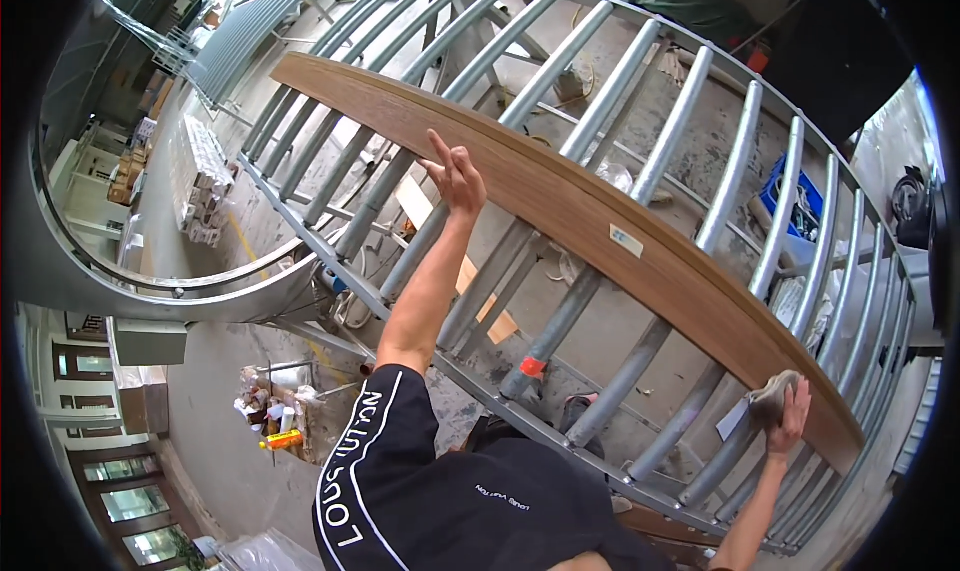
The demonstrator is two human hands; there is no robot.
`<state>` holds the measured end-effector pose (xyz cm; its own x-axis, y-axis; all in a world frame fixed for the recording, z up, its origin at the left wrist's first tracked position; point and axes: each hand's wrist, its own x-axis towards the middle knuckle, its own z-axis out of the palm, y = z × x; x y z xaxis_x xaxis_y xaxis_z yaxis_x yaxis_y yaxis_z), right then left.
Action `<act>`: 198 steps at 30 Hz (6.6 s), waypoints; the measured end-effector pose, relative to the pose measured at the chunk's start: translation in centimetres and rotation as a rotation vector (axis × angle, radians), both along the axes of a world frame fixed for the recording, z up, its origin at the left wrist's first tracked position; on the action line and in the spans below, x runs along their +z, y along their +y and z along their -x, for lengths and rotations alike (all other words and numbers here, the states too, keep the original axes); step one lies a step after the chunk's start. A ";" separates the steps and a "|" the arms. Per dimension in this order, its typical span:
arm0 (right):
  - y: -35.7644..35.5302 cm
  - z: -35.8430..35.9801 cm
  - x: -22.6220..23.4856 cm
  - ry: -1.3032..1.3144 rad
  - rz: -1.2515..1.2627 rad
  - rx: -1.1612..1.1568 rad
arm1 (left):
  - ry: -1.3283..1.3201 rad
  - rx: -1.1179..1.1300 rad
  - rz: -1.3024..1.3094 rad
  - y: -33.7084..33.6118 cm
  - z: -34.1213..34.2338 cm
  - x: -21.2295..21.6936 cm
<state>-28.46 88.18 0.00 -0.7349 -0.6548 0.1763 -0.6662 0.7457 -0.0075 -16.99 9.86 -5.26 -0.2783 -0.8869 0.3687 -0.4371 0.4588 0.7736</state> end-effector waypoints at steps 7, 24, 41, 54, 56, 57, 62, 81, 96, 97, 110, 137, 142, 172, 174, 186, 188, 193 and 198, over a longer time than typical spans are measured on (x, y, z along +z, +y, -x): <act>-1.3 4.3 -0.3 0.158 0.055 0.099 | -0.170 -0.087 0.158 -3.6 5.6 -1.6; -8.9 -13.4 0.7 -0.279 0.715 -0.356 | 0.333 -0.983 -0.216 12.1 -5.3 5.0; -17.1 -39.4 1.9 -0.387 1.492 -0.684 | -0.352 -1.458 -0.908 41.4 -14.8 8.6; -3.2 -56.7 -17.6 -0.631 0.870 -1.228 | -0.434 -1.835 -0.711 56.3 -17.9 9.3; -2.0 -62.4 -21.9 -0.658 1.489 -1.417 | -0.433 -1.935 -0.633 58.9 -18.2 9.7; -2.1 -65.0 -24.0 -0.527 1.676 -1.584 | -0.379 -1.981 -0.763 60.4 -18.5 9.9; -8.7 -79.3 -30.8 0.220 1.705 -2.635 | -0.145 -2.366 -0.269 69.0 -16.8 10.8; -17.3 -71.0 -21.3 -0.208 1.144 -2.366 | 0.304 -2.850 1.280 106.6 -5.9 2.6; -11.9 -66.8 -1.5 -1.485 0.992 -0.616 | 0.192 -2.764 1.143 106.6 -6.2 1.2; -12.5 -66.4 -2.4 -1.603 0.956 -0.655 | 0.203 -2.765 1.143 106.5 -6.3 1.3; -13.2 -69.0 -5.4 -0.911 1.442 -1.224 | 0.049 -2.737 1.160 107.1 -6.5 2.1; -11.8 -68.4 -6.2 -1.176 1.465 -1.184 | -0.117 -2.736 0.952 106.8 -7.1 3.3; -11.5 -69.0 -7.2 -1.314 1.331 -1.085 | -0.106 -2.730 1.014 106.8 -7.2 3.4; -10.3 -72.5 -10.4 -1.099 1.252 -1.041 | -0.078 -2.686 1.173 107.2 -7.1 2.7; -10.2 -72.6 -10.4 -1.020 1.330 -1.020 | -0.081 -2.656 1.187 107.2 -7.2 2.6; -11.1 -74.0 -12.6 -0.951 1.200 -0.940 | -0.113 -2.627 1.245 107.2 -7.4 2.8; -10.9 -74.0 -12.5 -1.003 1.193 -0.934 | -0.116 -2.626 1.251 107.2 -7.5 2.9; -10.8 -73.8 -12.4 -0.925 1.318 -0.942 | -0.115 -2.626 1.252 107.1 -7.7 3.1; -10.4 -73.7 -12.0 -0.978 1.061 -0.899 | -0.134 -2.627 1.241 107.1 -7.8 3.4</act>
<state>45.23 77.76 -12.02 -0.8718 0.0972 -0.4801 0.4881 0.2542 -0.8349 -9.17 116.98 -1.87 0.2280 0.9731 0.0344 0.9617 -0.2306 0.1482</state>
